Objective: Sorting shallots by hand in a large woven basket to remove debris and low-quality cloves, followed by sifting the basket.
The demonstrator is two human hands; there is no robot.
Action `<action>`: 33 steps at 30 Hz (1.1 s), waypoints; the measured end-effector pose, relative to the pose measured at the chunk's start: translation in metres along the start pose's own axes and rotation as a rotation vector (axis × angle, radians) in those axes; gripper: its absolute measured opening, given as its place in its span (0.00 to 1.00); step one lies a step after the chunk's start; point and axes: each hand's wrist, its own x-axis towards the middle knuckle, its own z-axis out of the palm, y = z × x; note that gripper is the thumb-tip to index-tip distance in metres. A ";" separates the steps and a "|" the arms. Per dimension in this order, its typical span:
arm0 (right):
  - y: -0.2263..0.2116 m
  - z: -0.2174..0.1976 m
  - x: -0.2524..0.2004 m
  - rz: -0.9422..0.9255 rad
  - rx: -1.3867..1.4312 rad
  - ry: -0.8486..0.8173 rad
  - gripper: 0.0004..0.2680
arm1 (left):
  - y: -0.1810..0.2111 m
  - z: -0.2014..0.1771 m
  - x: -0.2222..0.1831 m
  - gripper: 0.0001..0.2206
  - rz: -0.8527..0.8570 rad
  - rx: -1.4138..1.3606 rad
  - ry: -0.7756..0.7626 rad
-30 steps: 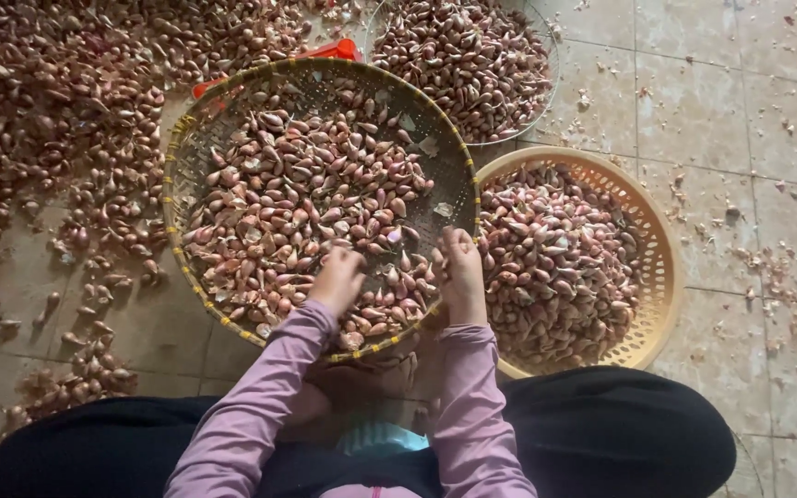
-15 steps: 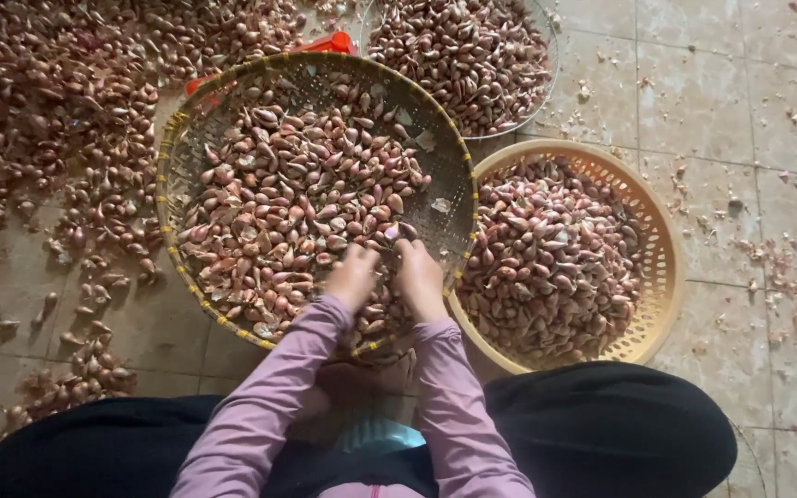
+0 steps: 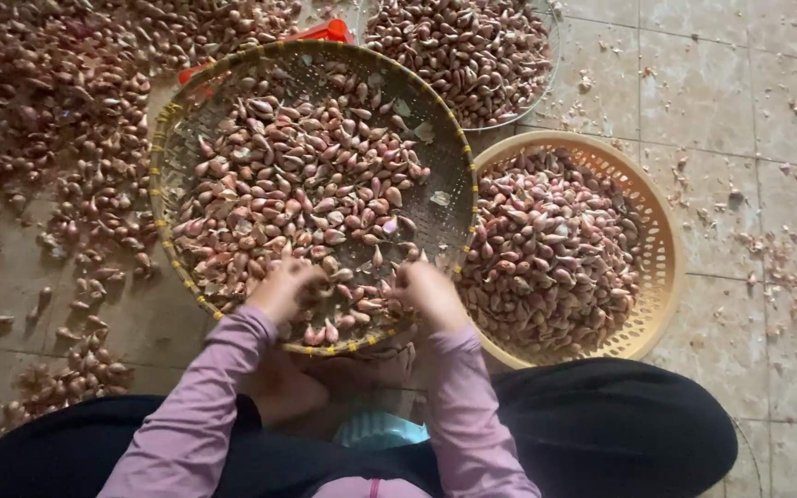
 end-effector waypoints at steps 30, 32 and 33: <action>0.006 0.068 0.034 -0.209 0.649 0.596 0.04 | -0.010 -0.037 -0.006 0.26 -0.492 -0.194 0.182; -0.002 0.057 0.024 -0.147 0.802 0.534 0.04 | 0.037 -0.078 -0.026 0.20 -0.630 -0.449 0.162; -0.008 0.051 0.020 -0.083 0.955 0.473 0.04 | 0.061 -0.099 -0.035 0.27 -0.759 -0.704 0.139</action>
